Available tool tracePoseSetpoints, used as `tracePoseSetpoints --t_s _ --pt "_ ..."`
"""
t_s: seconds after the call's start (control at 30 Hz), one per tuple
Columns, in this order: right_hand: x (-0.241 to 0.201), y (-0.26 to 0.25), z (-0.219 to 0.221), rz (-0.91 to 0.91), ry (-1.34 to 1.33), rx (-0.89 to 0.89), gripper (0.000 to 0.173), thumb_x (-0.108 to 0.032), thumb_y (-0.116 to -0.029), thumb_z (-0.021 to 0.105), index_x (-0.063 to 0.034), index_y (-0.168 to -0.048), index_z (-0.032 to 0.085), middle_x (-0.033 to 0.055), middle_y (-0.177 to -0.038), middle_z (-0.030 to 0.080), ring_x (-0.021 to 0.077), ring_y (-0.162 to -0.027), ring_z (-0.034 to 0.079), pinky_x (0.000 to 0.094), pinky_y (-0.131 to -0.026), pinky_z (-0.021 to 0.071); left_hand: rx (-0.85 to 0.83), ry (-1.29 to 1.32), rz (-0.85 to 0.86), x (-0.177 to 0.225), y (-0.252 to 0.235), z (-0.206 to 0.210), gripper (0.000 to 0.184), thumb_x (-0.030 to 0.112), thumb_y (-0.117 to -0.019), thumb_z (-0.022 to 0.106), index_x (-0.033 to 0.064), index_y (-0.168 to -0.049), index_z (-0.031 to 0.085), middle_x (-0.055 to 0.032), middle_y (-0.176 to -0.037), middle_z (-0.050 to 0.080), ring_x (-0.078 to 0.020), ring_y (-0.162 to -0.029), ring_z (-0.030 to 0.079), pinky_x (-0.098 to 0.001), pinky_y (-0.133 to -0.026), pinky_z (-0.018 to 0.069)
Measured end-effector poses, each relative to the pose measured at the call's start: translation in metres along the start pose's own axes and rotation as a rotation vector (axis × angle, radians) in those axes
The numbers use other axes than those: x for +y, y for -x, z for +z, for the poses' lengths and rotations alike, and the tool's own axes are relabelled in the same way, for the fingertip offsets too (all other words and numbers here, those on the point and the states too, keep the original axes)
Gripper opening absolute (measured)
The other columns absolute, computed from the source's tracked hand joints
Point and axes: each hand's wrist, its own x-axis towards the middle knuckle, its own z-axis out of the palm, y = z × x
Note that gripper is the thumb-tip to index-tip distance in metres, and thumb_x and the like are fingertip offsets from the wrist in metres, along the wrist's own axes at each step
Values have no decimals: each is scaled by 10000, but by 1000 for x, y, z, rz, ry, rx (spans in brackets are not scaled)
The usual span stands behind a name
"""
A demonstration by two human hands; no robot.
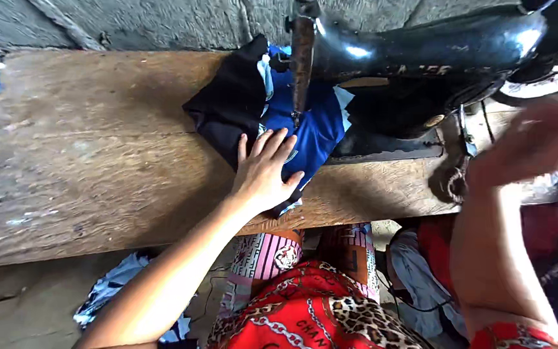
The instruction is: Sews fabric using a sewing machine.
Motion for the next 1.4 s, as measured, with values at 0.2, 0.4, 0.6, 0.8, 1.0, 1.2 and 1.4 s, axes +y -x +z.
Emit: tracePoseSetpoints --t_s 0.2,0.4,0.6,0.8,1.0,1.2,1.4 --pt "-63 -7 122 -198 -319 -840 432 -179 -1081 436 24 -1444 552 212 -1525 518 382 -1421 496 540 -1171 388 -53 50 9 -9 -11 -4 673 532 -933 573 169 -1499 542 -81 -1605 441 -376 -1509 341 -779 -1139 118" --pt "-55 -8 124 -56 -200 -919 579 -359 -1051 499 16 -1492 501 191 -1580 461 362 -1470 438 536 -1201 338 -112 52 46 -27 -20 -8 815 654 -885 596 180 -1539 493 -49 -1634 402 -362 -1533 296 -773 -1144 109" --pt "-56 -6 124 -34 -190 -907 622 -394 -1044 495 29 -1499 484 200 -1582 454 365 -1474 432 528 -1205 330 -106 88 98 -40 -27 -10 753 658 -890 579 218 -1500 547 -49 -1621 422 -379 -1531 291 -779 -1138 101" --pt "-57 -4 126 -47 -157 -893 563 -342 -1108 339 36 -1498 484 202 -1576 462 368 -1473 434 529 -1206 328 -141 117 86 -42 -32 -15 774 631 -883 616 198 -1518 522 -63 -1625 415 -385 -1542 266 -784 -1138 76" --pt "-58 -5 129 -32 -141 -882 476 -184 -1103 339 47 -1494 484 204 -1579 456 366 -1472 436 499 -1218 325 -194 95 86 -46 -39 -19 841 662 -871 610 196 -1556 469 -60 -1653 368 -379 -1560 218 -790 -1133 56" --pt "-55 -10 133 -18 -153 -890 466 -160 -1097 348 47 -1491 487 202 -1580 455 358 -1482 424 490 -1227 316 -211 93 91 -53 -47 -20 853 702 -866 580 223 -1562 461 -53 -1661 354 -383 -1562 207 -788 -1134 43" --pt "-53 -12 136 -27 -141 -886 465 -159 -1099 345 47 -1491 488 209 -1578 455 361 -1479 428 490 -1225 323 -239 84 94 -58 -55 -23 863 709 -867 583 221 -1567 451 -58 -1669 336 -374 -1568 194 -783 -1140 42"
